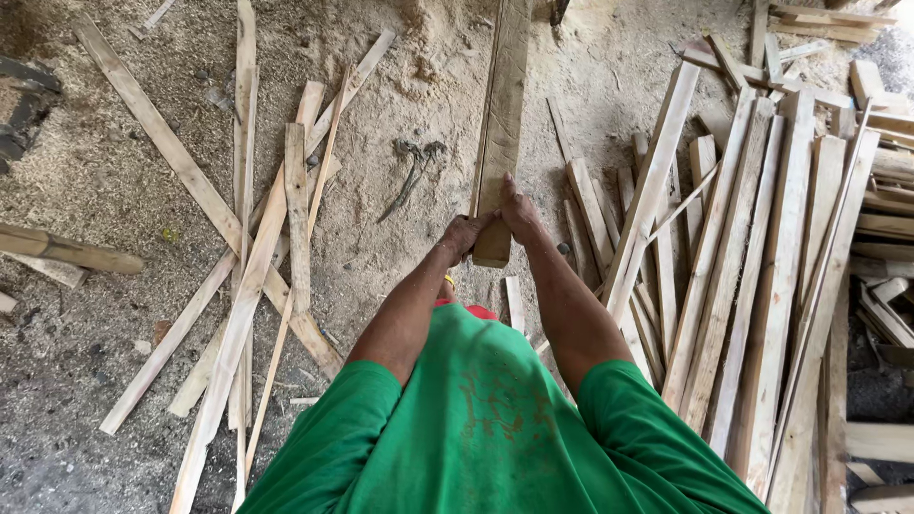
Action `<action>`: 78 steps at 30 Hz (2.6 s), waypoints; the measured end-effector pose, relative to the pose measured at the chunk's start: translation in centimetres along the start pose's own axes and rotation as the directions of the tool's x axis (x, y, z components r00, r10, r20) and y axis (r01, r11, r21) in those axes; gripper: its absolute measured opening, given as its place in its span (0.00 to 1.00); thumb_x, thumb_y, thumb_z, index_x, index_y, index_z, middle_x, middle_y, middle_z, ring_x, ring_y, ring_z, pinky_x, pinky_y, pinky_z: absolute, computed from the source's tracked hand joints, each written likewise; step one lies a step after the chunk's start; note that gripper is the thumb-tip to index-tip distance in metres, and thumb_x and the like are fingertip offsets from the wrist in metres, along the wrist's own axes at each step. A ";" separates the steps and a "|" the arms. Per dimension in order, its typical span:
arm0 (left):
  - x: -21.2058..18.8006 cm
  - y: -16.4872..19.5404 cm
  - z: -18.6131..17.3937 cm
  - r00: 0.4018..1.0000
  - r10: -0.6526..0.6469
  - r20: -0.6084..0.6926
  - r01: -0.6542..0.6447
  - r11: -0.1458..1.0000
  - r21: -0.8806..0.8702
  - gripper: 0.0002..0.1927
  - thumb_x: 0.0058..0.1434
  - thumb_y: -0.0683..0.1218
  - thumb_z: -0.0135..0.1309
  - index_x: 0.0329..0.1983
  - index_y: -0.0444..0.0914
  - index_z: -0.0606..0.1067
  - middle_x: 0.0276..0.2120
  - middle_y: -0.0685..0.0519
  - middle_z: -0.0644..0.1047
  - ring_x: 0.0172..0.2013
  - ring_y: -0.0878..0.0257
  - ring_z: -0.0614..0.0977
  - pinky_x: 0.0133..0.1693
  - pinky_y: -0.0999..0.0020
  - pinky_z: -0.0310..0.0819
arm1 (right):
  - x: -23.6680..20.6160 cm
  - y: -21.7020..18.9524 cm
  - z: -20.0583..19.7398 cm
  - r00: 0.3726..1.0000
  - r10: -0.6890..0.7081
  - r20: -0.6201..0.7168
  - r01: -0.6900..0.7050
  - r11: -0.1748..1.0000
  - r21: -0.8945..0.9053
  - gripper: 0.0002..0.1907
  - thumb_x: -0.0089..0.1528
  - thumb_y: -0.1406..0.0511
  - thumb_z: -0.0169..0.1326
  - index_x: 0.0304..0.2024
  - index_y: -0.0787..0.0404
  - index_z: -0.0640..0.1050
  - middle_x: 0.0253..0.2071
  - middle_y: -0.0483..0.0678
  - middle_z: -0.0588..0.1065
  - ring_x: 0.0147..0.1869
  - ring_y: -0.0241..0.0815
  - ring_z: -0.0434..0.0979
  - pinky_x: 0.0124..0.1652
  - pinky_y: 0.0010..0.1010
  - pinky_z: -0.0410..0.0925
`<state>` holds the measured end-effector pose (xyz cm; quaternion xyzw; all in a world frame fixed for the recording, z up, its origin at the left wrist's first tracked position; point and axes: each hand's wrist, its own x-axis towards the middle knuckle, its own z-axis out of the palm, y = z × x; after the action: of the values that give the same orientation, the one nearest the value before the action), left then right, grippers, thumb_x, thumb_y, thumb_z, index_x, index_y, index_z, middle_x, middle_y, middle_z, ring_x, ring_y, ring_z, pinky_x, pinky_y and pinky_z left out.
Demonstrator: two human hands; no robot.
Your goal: The person carries a rough wooden plank across the workshop, feeds it into a wood planing machine, and retrieves the planed board. They inspect the board's ends by hand, carry it to a pile of finished planks, and place it with the stack.
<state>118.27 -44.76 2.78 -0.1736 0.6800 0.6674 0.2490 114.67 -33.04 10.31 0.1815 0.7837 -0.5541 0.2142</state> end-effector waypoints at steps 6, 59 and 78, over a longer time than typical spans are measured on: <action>-1.6 -1.6 0.6 1.000 -0.022 -0.006 0.022 1.000 -0.014 0.37 0.42 0.77 0.64 0.27 0.39 0.80 0.14 0.57 0.72 0.11 0.68 0.65 0.13 0.68 0.54 | -2.1 1.1 0.1 0.999 0.017 -0.045 -0.021 0.996 -0.084 0.55 0.61 0.30 0.33 0.45 0.76 0.80 0.43 0.60 0.79 0.46 0.50 0.80 0.46 0.43 0.73; -38.3 -37.7 0.6 0.933 -0.130 -0.337 0.023 0.953 -0.303 0.33 0.69 0.67 0.45 0.32 0.33 0.78 0.25 0.48 0.79 0.27 0.59 0.79 0.31 0.60 0.73 | -35.0 29.5 13.5 0.906 -0.145 0.398 0.395 0.628 -0.671 0.24 0.58 0.38 0.56 0.44 0.42 0.86 0.32 0.44 0.83 0.33 0.37 0.83 0.42 0.33 0.76; -34.1 -36.1 -2.6 0.983 0.104 0.148 -0.097 0.994 -0.054 0.37 0.55 0.55 0.67 0.60 0.29 0.69 0.52 0.42 0.80 0.51 0.54 0.83 0.54 0.59 0.80 | -31.1 30.8 16.1 0.876 0.057 0.478 0.451 0.254 -0.856 0.20 0.55 0.44 0.59 0.49 0.34 0.79 0.32 0.51 0.80 0.29 0.51 0.82 0.30 0.40 0.75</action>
<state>166.32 -52.38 -7.52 -0.0938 0.6512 0.7062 0.2617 159.08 -39.86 -2.11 -0.2085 0.9064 -0.0209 0.3668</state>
